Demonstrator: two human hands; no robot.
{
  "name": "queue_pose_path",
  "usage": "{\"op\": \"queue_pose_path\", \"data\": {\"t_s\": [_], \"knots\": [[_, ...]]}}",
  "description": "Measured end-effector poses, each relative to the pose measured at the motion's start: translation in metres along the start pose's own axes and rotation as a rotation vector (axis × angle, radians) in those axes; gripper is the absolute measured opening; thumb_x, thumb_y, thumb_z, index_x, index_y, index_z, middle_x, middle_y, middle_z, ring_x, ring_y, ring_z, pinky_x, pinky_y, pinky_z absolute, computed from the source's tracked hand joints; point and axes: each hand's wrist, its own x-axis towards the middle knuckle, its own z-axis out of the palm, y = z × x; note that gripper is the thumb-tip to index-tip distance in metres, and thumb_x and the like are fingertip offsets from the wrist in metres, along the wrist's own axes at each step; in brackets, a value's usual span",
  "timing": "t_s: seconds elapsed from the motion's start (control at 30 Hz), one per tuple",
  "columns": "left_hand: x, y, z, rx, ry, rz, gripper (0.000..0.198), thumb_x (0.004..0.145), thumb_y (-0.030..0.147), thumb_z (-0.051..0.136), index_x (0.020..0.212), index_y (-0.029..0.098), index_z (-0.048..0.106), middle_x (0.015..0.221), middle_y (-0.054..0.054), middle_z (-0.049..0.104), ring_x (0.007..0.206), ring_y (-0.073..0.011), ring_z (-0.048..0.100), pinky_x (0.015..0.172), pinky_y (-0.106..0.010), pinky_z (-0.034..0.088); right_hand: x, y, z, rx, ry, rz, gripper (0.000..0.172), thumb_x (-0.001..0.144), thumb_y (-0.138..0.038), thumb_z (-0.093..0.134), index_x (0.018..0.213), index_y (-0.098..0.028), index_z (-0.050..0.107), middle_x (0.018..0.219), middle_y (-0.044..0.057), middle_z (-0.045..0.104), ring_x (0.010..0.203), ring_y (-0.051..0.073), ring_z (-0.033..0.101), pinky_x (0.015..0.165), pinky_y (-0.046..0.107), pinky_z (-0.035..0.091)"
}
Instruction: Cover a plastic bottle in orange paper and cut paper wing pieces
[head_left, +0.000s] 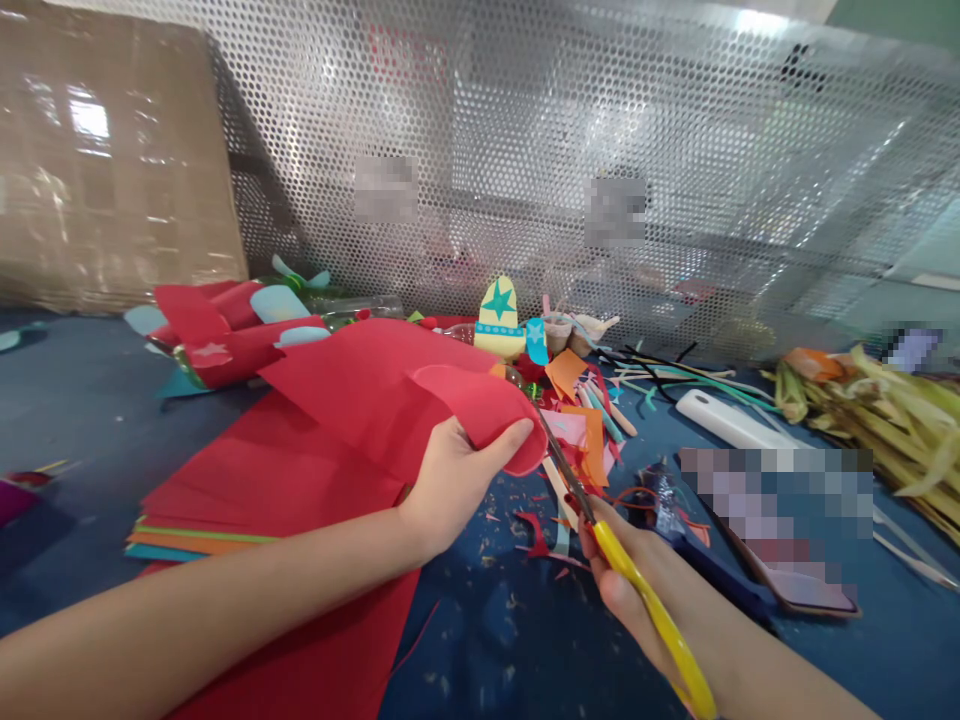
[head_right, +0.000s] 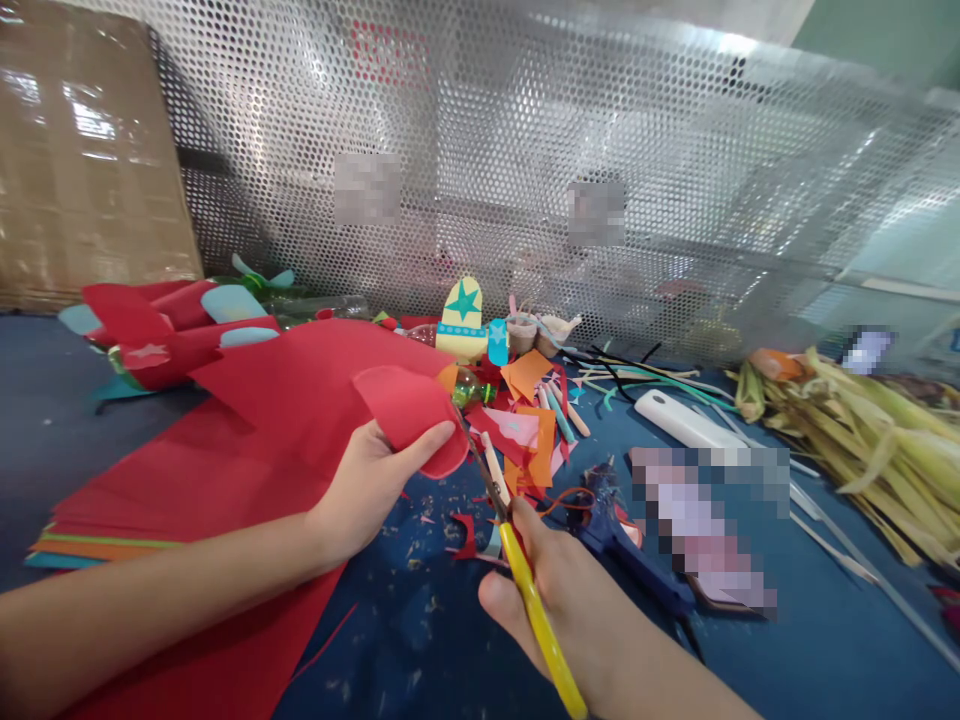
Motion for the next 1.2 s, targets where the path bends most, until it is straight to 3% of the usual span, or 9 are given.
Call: {"op": "queue_pose_path", "data": {"t_s": [0.23,0.43,0.7,0.97,1.2], "knots": [[-0.003,0.002,0.0,0.019,-0.025,0.026,0.02,0.074,0.034,0.071,0.082,0.016,0.07,0.088,-0.004,0.075,0.081,-0.0187,0.068,0.074,-0.027,0.055,-0.001,0.001,0.0,0.016,-0.023,-0.007,0.08,0.08,-0.082,0.022,0.11,-0.014,0.052,0.069,0.006,0.062,0.058,0.021,0.058,0.058,0.031,0.047],[-0.005,0.002,0.0,0.062,-0.017,0.038,0.018,0.075,0.033,0.07,0.08,0.016,0.07,0.087,-0.004,0.075,0.081,-0.0195,0.069,0.074,-0.027,0.056,-0.001,0.003,-0.001,0.041,0.002,-0.045,0.071,0.083,-0.077,0.03,0.112,-0.017,0.054,0.068,0.004,0.061,0.055,0.018,0.057,0.059,0.03,0.05],[-0.004,0.002,0.0,0.063,-0.027,0.053,0.017,0.076,0.034,0.07,0.08,0.017,0.07,0.087,-0.002,0.075,0.081,-0.0182,0.069,0.074,-0.025,0.056,-0.003,-0.007,-0.003,0.017,0.024,-0.05,0.07,0.085,-0.076,0.025,0.108,-0.018,0.054,0.065,0.003,0.058,0.054,0.017,0.053,0.051,0.028,0.045],[-0.005,0.001,0.0,0.059,-0.023,0.026,0.021,0.075,0.036,0.07,0.08,0.016,0.07,0.085,-0.004,0.075,0.08,-0.0199,0.069,0.072,-0.027,0.057,-0.002,-0.001,-0.001,0.041,0.047,-0.024,0.061,0.082,-0.078,0.027,0.081,-0.022,0.05,0.06,-0.001,0.044,0.052,0.014,0.043,0.046,0.025,0.039],[-0.005,0.001,0.0,0.047,-0.02,0.011,0.024,0.074,0.037,0.071,0.082,0.015,0.07,0.086,-0.006,0.075,0.082,-0.0212,0.069,0.072,-0.028,0.057,-0.004,-0.001,-0.002,0.042,0.014,0.003,0.061,0.084,-0.076,0.03,0.085,-0.019,0.053,0.062,-0.001,0.046,0.054,0.013,0.04,0.046,0.024,0.035]]}}
